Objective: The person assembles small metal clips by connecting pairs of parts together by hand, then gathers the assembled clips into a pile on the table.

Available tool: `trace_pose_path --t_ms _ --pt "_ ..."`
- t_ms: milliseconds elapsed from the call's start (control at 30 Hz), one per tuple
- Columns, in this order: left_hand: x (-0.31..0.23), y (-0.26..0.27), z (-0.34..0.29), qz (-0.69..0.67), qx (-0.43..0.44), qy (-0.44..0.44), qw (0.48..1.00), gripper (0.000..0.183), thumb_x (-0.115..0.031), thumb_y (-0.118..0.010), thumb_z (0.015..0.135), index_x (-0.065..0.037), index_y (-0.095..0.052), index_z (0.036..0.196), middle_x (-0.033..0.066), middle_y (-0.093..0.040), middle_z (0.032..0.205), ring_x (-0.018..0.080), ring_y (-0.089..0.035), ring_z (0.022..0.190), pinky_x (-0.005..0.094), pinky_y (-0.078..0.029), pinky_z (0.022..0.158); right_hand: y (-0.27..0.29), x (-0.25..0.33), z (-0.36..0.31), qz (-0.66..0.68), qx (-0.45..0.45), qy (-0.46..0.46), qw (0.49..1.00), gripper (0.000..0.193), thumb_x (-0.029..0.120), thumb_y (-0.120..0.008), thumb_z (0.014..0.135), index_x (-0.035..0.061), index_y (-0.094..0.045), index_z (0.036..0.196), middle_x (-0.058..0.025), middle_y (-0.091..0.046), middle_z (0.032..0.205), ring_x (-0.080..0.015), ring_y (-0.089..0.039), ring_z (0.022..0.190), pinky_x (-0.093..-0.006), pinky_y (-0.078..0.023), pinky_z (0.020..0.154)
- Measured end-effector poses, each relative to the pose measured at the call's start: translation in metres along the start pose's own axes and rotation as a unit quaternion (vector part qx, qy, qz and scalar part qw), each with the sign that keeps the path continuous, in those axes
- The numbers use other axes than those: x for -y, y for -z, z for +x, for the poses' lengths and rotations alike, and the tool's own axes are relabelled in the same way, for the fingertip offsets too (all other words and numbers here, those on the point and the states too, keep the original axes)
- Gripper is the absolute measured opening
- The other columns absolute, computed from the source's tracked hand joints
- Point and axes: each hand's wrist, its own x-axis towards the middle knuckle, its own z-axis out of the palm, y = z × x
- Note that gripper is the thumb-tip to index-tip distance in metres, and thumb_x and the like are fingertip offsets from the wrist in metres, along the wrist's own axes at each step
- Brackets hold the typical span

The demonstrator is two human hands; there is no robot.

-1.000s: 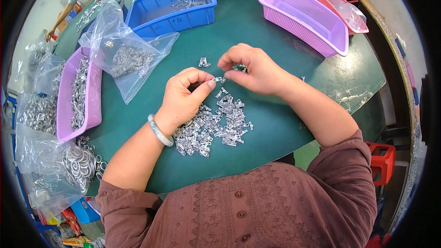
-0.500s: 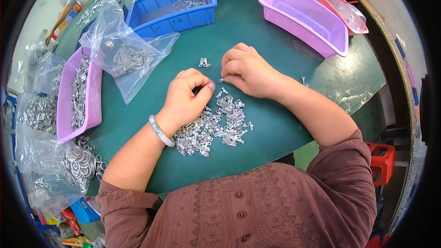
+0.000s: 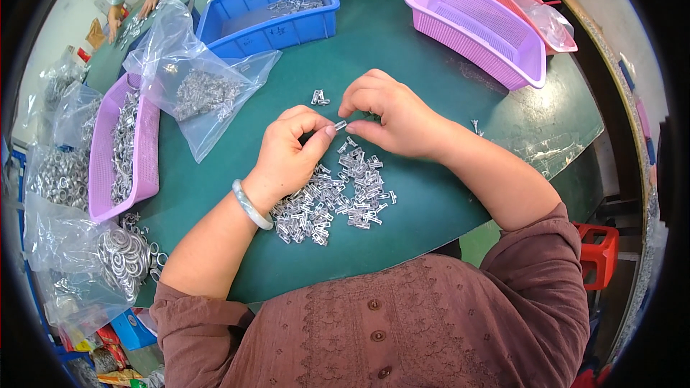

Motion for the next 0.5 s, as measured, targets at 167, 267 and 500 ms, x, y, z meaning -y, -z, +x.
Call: trace_pose_path --t_ms 167,267,500 --pt "-0.0007 0.0002 -0.0002 -0.006 -0.011 -0.002 1.000 0.006 -0.007 -0.064 0.081 -0.002 -0.064 0.079 0.0064 -0.060 0.077 0.0190 -0.057 0.074 0.0298 -0.044 0.067 0.0026 -0.0003 -0.0013 0.018 0.034 -0.039 0.999 0.016 0.008 -0.070 0.074 0.0031 -0.061 0.087 -0.0074 -0.060 0.090 -0.0249 -0.054 0.092 -0.0349 -0.046 0.077" --pt "-0.0008 0.0002 0.0002 0.016 -0.013 -0.039 0.999 0.006 -0.005 -0.064 0.083 0.001 -0.063 0.082 0.0049 -0.060 0.080 0.0116 -0.054 0.072 0.0239 -0.042 0.064 0.0023 -0.0015 -0.0010 0.021 0.038 -0.022 0.999 0.013 0.008 -0.070 0.075 0.0027 -0.062 0.085 -0.0079 -0.061 0.088 -0.0252 -0.055 0.089 -0.0348 -0.045 0.076" --pt "-0.0020 0.0015 0.0003 0.049 -0.014 -0.069 0.996 0.005 -0.004 -0.066 0.080 0.000 -0.064 0.082 0.0057 -0.061 0.082 0.0146 -0.057 0.076 0.0256 -0.044 0.067 0.0023 -0.0004 -0.0001 0.035 0.031 -0.024 0.999 0.010 0.006 -0.069 0.074 0.0027 -0.063 0.081 -0.0075 -0.061 0.085 -0.0245 -0.056 0.086 -0.0343 -0.046 0.076"
